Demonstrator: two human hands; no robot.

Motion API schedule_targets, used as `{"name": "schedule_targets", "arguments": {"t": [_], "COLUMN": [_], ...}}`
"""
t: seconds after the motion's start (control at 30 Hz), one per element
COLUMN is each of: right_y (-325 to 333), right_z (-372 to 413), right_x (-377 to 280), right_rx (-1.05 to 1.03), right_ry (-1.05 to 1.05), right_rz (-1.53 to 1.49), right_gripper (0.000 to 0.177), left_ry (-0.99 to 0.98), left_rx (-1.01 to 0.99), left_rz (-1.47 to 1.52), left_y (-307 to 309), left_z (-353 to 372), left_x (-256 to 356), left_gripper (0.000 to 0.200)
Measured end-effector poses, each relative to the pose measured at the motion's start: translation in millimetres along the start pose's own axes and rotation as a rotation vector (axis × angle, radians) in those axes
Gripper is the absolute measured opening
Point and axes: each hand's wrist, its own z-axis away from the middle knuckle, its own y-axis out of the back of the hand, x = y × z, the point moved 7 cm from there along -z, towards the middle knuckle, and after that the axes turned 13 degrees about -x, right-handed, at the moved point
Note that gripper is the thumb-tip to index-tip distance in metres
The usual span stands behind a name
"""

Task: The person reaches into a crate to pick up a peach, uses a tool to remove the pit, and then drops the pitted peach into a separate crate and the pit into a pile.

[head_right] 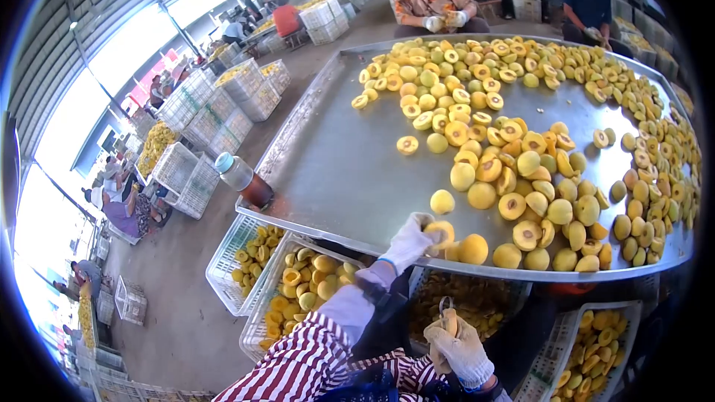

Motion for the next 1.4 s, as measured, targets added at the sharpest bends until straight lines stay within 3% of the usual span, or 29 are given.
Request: {"name": "schedule_targets", "arguments": {"t": [0.07,0.23,0.33,0.4,0.63,0.8,0.87,0.93,1.03,1.13,1.33,1.4], "right_y": [-3,-18,-13,-5,-4,-10,-14,-23,-28,-27,-23,-25], "right_z": [3,3,3,0,7,8,10,16,24,23,18,21], "right_x": [-8,-27,-24,-21,-31,-22,-21,-26,-25,-18,-14,-17], "right_rx": [0.009,0.018,0.081,0.138,0.237,0.147,0.076,-0.025,-0.143,-0.14,0.038,0.066], "right_ry": [0.034,-0.012,-0.034,0.007,0.046,0.018,-0.016,-0.087,-0.154,-0.081,-0.01,-0.008], "right_rz": [0.005,0.038,0.166,0.329,0.391,0.284,0.209,0.089,-0.045,-0.085,0.001,0.028], "right_gripper": [0.021,0.02,0.025,0.033,0.042,0.037,0.034,0.03,0.026,0.023,0.019,0.02], "left_ry": [-0.225,-0.193,-0.204,-0.203,-0.331,-0.464,-0.513,-0.444,-0.269,-0.481,-0.433,-0.476], "left_rx": [-0.081,-0.321,-0.328,-0.27,-0.23,-0.092,-0.095,-0.129,-0.198,-0.147,-0.234,-0.217], "left_rz": [0.535,0.971,1.026,0.966,0.766,0.601,0.319,0.246,0.375,0.237,0.725,0.694], "left_y": [-8,-43,-58,-63,-74,-80,-76,-73,-73,-71,-77,-78], "left_z": [21,101,127,136,154,169,169,168,169,175,180,186], "left_x": [17,68,79,80,91,108,120,125,124,133,119,118], "left_gripper": [0.044,0.05,0.048,0.054,0.055,0.048,0.044,0.043,0.038,0.035,0.039,0.04]}}
